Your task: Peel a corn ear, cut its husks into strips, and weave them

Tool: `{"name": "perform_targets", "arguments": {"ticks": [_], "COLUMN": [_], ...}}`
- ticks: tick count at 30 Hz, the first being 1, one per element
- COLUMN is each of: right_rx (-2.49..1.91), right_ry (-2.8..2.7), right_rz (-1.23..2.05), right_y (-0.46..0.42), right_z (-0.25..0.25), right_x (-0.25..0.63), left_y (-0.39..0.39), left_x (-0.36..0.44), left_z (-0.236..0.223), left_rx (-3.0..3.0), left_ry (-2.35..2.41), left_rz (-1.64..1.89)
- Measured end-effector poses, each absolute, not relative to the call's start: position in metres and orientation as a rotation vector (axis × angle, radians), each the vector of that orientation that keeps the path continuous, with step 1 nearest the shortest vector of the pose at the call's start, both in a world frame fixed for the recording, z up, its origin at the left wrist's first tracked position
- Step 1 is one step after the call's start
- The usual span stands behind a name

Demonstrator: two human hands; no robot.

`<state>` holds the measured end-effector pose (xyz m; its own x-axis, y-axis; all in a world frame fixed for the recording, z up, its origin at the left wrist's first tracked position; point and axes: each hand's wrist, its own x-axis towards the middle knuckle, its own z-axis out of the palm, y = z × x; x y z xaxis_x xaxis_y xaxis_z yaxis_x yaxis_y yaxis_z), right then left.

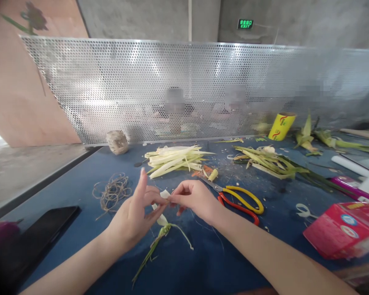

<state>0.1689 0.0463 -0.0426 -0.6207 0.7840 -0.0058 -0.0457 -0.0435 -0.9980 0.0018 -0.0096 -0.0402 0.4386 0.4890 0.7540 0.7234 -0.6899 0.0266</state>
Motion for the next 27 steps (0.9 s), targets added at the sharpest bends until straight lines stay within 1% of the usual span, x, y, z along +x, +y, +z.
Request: {"name": "perform_targets", "arguments": {"ticks": [3, 6, 16, 21, 27], "right_rx": [-0.831, -0.869, -0.787, -0.797, -0.855], "right_ry": [-1.51, -1.398, -1.135, -1.144, -1.247], "right_rz": [1.887, 1.941, 2.075, 2.118, 2.068], "right_y": [0.045, 0.042, 0.04, 0.044, 0.042], "right_z": [-0.039, -0.033, -0.032, -0.038, -0.036], "right_x": [0.169, 0.169, 0.167, 0.168, 0.17], "left_y": [-0.01, -0.013, -0.018, -0.018, -0.019], "left_x": [0.003, 0.006, 0.008, 0.009, 0.011], "left_z": [-0.034, -0.026, -0.02, -0.019, -0.021], "left_rx": [-2.304, -2.238, -2.17, -2.203, -2.322], "left_ry": [-0.72, -0.545, -0.555, -0.514, -0.527], "left_rz": [-0.92, -0.83, -0.835, -0.822, -0.796]}}
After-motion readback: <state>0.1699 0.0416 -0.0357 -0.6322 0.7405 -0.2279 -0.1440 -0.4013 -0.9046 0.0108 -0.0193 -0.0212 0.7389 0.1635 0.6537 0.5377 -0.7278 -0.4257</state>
